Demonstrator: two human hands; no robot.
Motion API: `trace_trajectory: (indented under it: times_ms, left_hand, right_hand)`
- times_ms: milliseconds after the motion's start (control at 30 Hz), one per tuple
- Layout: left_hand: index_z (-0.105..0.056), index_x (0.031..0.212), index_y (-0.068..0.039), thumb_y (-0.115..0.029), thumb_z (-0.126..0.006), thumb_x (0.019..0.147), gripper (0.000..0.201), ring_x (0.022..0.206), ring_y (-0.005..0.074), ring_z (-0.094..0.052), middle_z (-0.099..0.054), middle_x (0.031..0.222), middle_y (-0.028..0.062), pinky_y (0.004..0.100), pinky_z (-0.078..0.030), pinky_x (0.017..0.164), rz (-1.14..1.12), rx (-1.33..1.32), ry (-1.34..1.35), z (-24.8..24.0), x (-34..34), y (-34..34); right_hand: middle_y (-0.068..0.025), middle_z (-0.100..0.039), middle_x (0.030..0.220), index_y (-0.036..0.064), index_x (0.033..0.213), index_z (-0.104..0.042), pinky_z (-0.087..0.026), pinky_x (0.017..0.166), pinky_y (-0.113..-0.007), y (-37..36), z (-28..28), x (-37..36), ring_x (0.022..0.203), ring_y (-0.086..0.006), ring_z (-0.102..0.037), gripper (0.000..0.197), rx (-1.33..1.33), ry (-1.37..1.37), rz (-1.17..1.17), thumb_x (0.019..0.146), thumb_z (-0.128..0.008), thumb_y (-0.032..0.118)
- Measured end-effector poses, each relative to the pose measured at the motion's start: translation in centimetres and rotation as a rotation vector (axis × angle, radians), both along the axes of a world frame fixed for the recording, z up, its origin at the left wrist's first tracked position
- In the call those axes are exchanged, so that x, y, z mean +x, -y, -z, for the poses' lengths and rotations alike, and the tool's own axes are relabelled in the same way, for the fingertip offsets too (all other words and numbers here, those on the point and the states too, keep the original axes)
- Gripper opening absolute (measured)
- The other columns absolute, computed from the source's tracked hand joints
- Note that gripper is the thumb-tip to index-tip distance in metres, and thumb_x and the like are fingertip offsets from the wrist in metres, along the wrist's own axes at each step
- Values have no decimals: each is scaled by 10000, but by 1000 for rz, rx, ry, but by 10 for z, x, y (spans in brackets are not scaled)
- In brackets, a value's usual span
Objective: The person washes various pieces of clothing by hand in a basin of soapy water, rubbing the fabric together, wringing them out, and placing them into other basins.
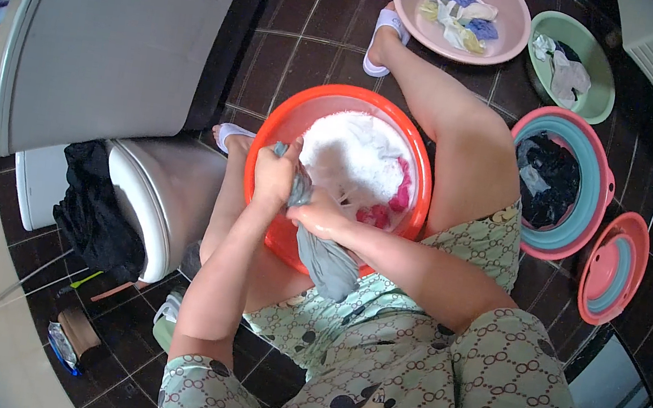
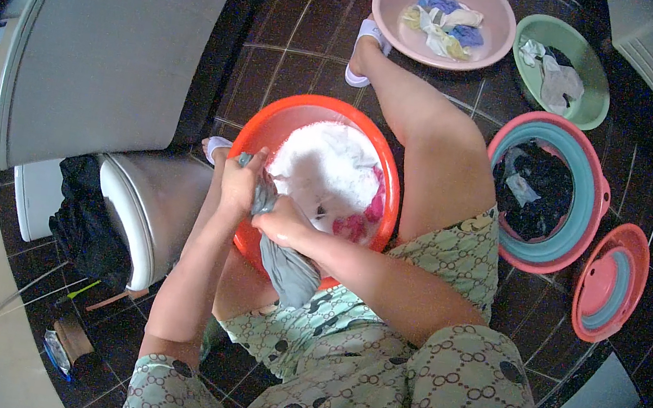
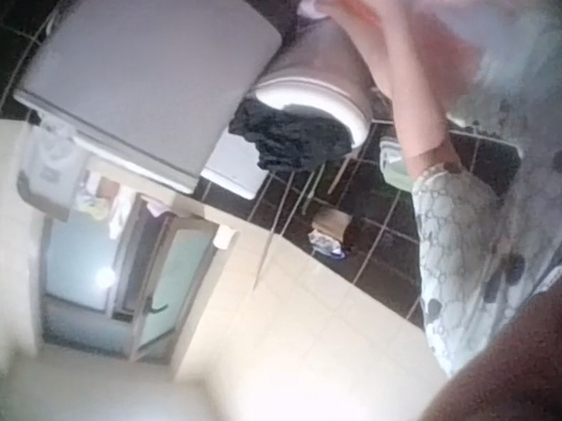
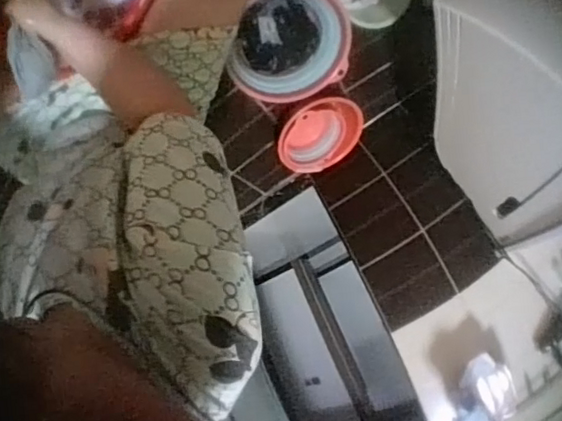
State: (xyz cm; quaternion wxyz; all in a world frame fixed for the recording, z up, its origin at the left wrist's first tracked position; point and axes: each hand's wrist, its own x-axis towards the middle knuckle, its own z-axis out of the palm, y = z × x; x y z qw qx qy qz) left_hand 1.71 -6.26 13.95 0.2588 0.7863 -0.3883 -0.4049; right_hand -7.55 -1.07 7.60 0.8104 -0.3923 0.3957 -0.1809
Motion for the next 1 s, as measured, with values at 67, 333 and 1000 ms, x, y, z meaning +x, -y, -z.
trace_trajectory:
  times_ms: [67, 333, 1000]
  left_hand:
    - [-597, 639, 62, -308, -587, 874, 439, 537, 292, -610, -593, 564, 182, 419, -468, 565, 110, 7, 309, 2, -11, 1]
    - [-657, 836, 59, -381, -520, 892, 464, 867, 433, -613, -623, 859, 297, 480, -491, 771, 165, 190, 563, 43, -14, 8]
    - [-551, 934, -65, -657, -391, 868, 617, 753, 312, -620, -613, 825, 154, 502, -515, 689, -496, -215, -1138, 24, -2, 85]
  right_hand:
    - [-209, -636, 698, -64, 754, -625, -480, 656, -411, 0, 2, -4, 697, -293, -648, 229, -97, -161, 12, 668, -611, 147]
    - [-211, -659, 839, -40, 934, -632, -472, 756, -409, 6, 7, -9, 842, -308, -641, 290, -111, -435, -30, 722, -594, 155]
    - [-75, -585, 1102, 4, 1261, -464, -451, 862, -310, 87, -89, -102, 981, -161, -570, 519, -34, 198, 157, 809, -684, 131]
